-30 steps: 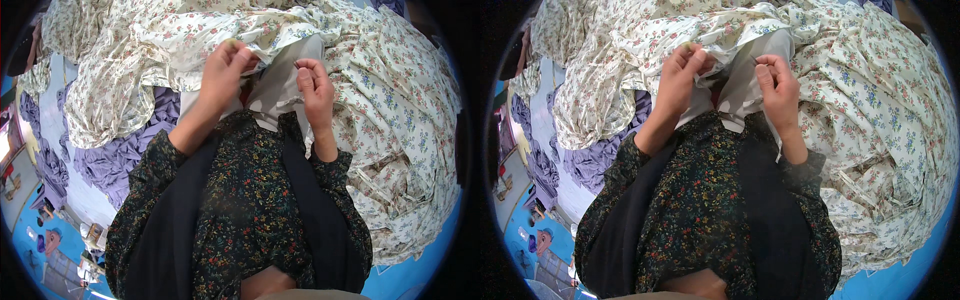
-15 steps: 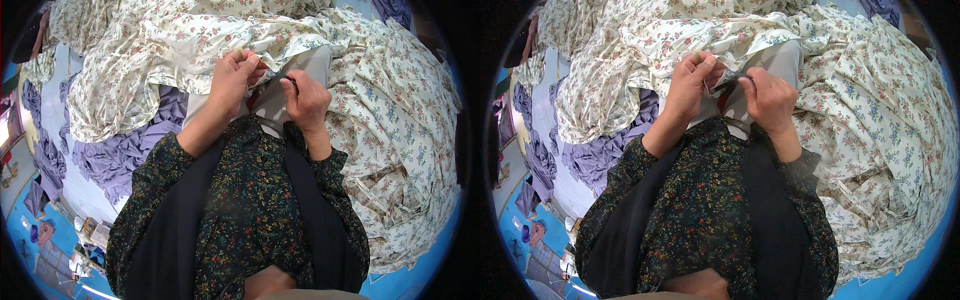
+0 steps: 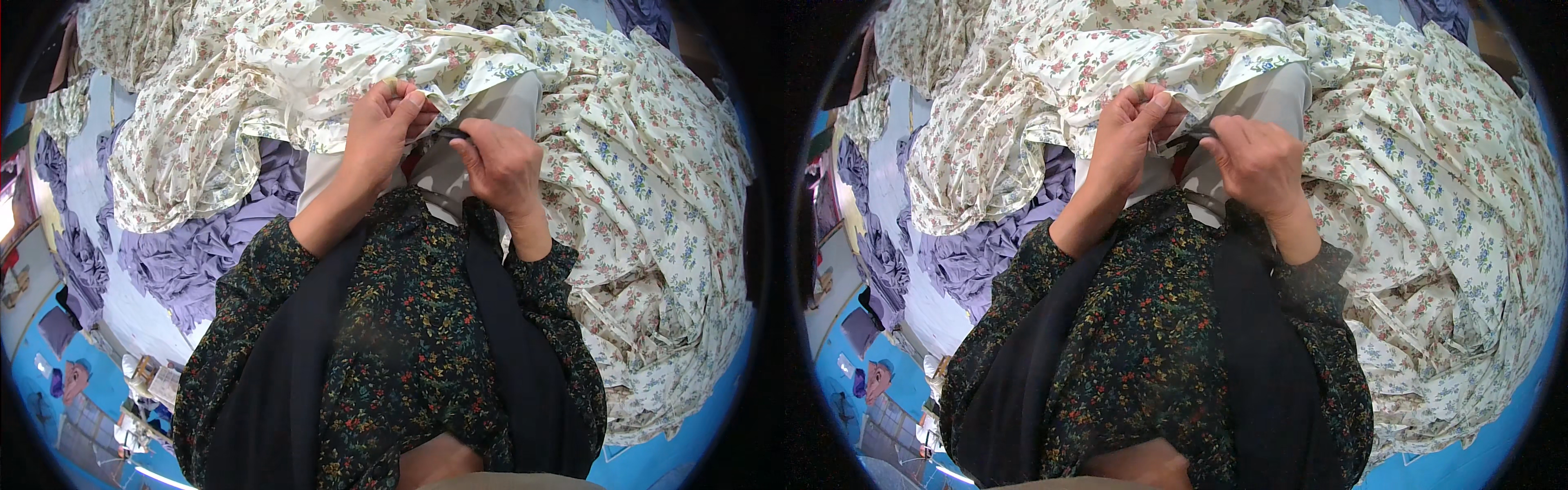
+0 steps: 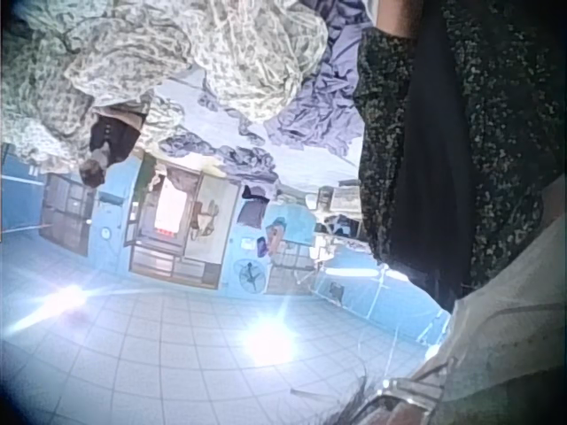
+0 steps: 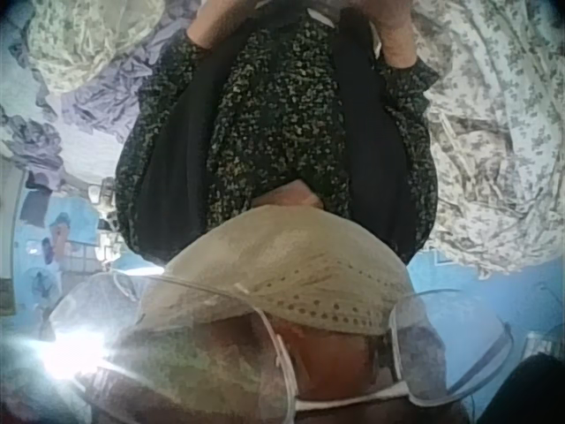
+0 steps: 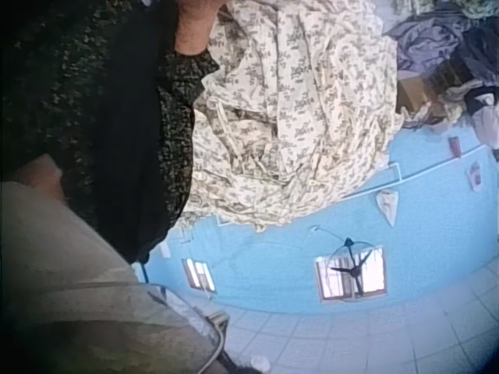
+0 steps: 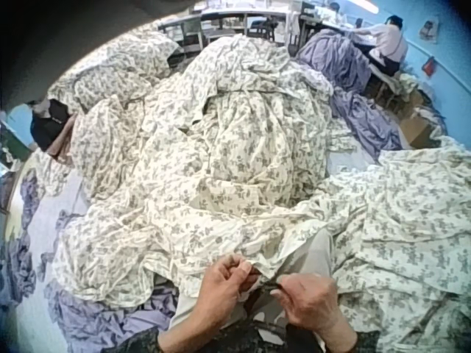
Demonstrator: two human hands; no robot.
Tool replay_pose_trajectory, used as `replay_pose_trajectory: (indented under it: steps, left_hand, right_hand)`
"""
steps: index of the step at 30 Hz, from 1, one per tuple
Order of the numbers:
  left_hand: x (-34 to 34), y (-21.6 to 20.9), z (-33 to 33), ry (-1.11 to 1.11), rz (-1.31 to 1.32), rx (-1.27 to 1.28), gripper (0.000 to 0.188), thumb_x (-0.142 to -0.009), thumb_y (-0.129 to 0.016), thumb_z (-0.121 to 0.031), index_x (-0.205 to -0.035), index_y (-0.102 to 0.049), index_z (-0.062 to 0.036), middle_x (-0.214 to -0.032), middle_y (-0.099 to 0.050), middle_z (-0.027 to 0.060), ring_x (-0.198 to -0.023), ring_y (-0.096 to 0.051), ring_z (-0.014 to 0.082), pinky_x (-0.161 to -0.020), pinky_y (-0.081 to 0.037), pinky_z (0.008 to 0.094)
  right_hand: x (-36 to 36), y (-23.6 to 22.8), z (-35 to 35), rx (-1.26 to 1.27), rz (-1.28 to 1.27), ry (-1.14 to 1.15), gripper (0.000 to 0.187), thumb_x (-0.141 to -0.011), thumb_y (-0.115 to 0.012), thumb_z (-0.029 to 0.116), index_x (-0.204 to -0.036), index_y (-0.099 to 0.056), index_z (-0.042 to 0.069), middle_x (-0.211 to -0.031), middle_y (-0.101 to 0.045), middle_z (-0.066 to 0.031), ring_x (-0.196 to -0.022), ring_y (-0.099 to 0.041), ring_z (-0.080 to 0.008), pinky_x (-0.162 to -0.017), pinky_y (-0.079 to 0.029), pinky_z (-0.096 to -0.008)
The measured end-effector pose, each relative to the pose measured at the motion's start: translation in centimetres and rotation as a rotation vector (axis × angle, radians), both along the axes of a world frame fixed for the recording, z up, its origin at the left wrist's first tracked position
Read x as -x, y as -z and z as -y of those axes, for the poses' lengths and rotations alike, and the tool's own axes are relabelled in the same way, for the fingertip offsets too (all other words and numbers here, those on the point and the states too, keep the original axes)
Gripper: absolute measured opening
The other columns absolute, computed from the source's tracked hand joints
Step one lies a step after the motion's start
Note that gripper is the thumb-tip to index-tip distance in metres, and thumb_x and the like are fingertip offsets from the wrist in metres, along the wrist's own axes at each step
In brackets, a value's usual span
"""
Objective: Trimming threads and inspecting labels on floral and purple fabric in a workshop.
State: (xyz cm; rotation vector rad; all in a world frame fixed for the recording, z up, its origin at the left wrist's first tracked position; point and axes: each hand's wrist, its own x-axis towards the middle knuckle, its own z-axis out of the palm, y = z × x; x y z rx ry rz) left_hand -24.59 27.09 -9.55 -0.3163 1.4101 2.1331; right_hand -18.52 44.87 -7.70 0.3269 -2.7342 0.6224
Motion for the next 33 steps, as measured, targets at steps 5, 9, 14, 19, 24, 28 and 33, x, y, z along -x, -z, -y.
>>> replay_pose_trajectory:
  steps: [5,9,14,19,24,28,33]
  left_hand:
    - [0.0,0.1,0.0,0.008,-0.004,0.018,0.017,-0.096,-0.060,-0.019,-0.100,-0.057,-0.0031,-0.087,-0.067,0.0056,-0.074,-0.062,0.0094,-0.064,-0.047,0.0229]
    - [0.2,0.2,0.0,0.011,0.030,0.002,0.017,-0.096,-0.060,-0.020,-0.100,-0.057,-0.0032,-0.088,-0.067,0.0055,-0.073,-0.061,0.0091,-0.064,-0.046,0.0229]
    - [0.3,-0.1,0.0,0.008,0.049,0.008,0.018,-0.095,-0.060,-0.020,-0.100,-0.057,-0.0029,-0.087,-0.066,0.0054,-0.074,-0.060,0.0087,-0.065,-0.046,0.0224]
    - [0.3,-0.1,-0.1,0.016,0.051,-0.002,0.018,-0.095,-0.060,-0.020,-0.100,-0.057,-0.0025,-0.087,-0.066,0.0054,-0.075,-0.060,0.0086,-0.066,-0.046,0.0224]
    - [0.3,0.3,0.0,0.020,0.055,-0.023,0.017,-0.095,-0.060,-0.019,-0.100,-0.057,-0.0029,-0.087,-0.067,0.0055,-0.075,-0.061,0.0089,-0.065,-0.046,0.0228]
    - [0.4,0.2,0.0,0.020,0.058,-0.026,0.016,-0.095,-0.060,-0.018,-0.100,-0.057,-0.0035,-0.087,-0.067,0.0051,-0.074,-0.062,0.0091,-0.066,-0.047,0.0227]
    - [0.4,0.0,0.3,0.030,0.035,-0.002,0.015,-0.095,-0.060,-0.018,-0.100,-0.058,-0.0045,-0.087,-0.067,0.0038,-0.075,-0.062,0.0090,-0.068,-0.048,0.0223]
  right_hand:
    - [0.1,0.2,-0.5,0.045,0.018,0.043,0.018,-0.086,-0.067,0.026,-0.091,-0.062,0.010,-0.076,-0.065,-0.0062,-0.064,-0.063,-0.0264,-0.056,-0.047,-0.0355]
    - [0.0,0.0,-0.4,0.099,0.075,-0.094,0.017,-0.086,-0.067,0.025,-0.092,-0.062,0.010,-0.075,-0.065,-0.0065,-0.063,-0.063,-0.0264,-0.056,-0.047,-0.0355]
    - [0.2,0.4,-0.4,0.150,0.084,0.051,0.018,-0.086,-0.067,0.024,-0.092,-0.062,0.009,-0.073,-0.065,-0.0065,-0.062,-0.063,-0.0258,-0.055,-0.047,-0.0356]
    - [0.6,0.8,-0.3,0.106,-0.012,0.018,0.017,-0.085,-0.068,0.023,-0.091,-0.062,0.009,-0.073,-0.065,-0.0055,-0.062,-0.064,-0.0249,-0.055,-0.047,-0.0350]
    - [0.6,0.4,-0.4,0.039,-0.046,-0.012,0.015,-0.085,-0.068,0.022,-0.090,-0.063,0.009,-0.074,-0.064,-0.0058,-0.063,-0.063,-0.0249,-0.055,-0.047,-0.0344]
    - [0.0,1.0,-1.1,0.360,0.108,0.105,0.016,-0.084,-0.069,0.019,-0.093,-0.064,0.007,-0.075,-0.065,-0.0023,-0.062,-0.062,-0.0156,-0.055,-0.046,-0.0299]
    - [2.8,0.3,-5.0,0.655,0.157,0.324,0.022,-0.081,-0.069,0.011,-0.102,-0.064,0.006,-0.095,-0.067,-0.0011,-0.081,-0.062,-0.0089,-0.065,-0.049,-0.0271]
